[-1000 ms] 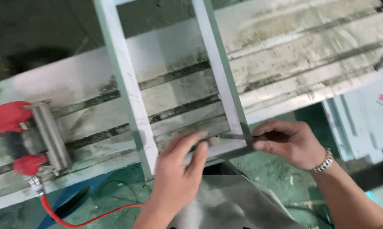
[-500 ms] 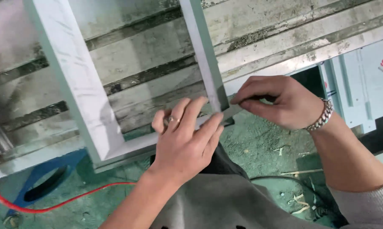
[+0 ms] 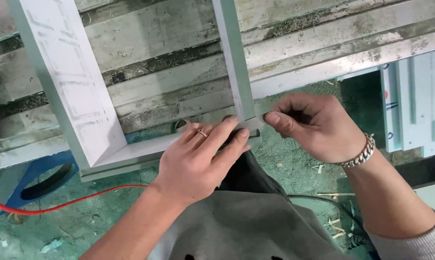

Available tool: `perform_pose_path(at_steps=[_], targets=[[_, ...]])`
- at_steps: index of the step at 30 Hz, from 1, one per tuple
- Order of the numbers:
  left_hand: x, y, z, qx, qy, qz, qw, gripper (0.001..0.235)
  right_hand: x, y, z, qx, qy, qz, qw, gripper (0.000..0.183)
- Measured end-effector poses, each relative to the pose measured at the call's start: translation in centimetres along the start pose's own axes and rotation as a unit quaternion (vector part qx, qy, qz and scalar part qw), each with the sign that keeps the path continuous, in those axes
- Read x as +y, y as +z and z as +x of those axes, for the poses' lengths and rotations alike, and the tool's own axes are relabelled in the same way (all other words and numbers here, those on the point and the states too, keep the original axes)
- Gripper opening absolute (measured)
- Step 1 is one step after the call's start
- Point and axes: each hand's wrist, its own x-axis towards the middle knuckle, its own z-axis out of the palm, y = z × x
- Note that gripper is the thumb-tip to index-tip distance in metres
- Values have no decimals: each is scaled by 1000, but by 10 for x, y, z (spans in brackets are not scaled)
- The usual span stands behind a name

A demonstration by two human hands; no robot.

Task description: Assembling a wooden drawer frame by aligning panels and fastening them with a pneumatic nail gun.

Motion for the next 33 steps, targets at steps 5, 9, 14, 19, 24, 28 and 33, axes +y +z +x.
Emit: perform_pose_path(at_steps=[5,9,14,19,24,28,33], targets=[[0,2,-6,-22,3,-10,1000,28,-1,6,-2,35,-55,11,998,19],[0,3,-7,-23,3,-18,1000,27,1,10,-4,56,-86,5,995,21],[-1,2,-5,-23,1,-17,1000,26,1,12,-4,65,-74,11,995,21],[0,2,2,-15,3,-34,999,22,4,15,-4,71,-82,10,994,21],[0,3,1,-8,0,-31,999,23,3,24,-12,65,-118,46,990,23],[1,-1,4,-14,-7,-53,998,17,3,32,-23,106,-72,27,991,24],[3,-2,4,-21,-5,-39,999,20,1,23,-11,111,-108,-40,987,28]])
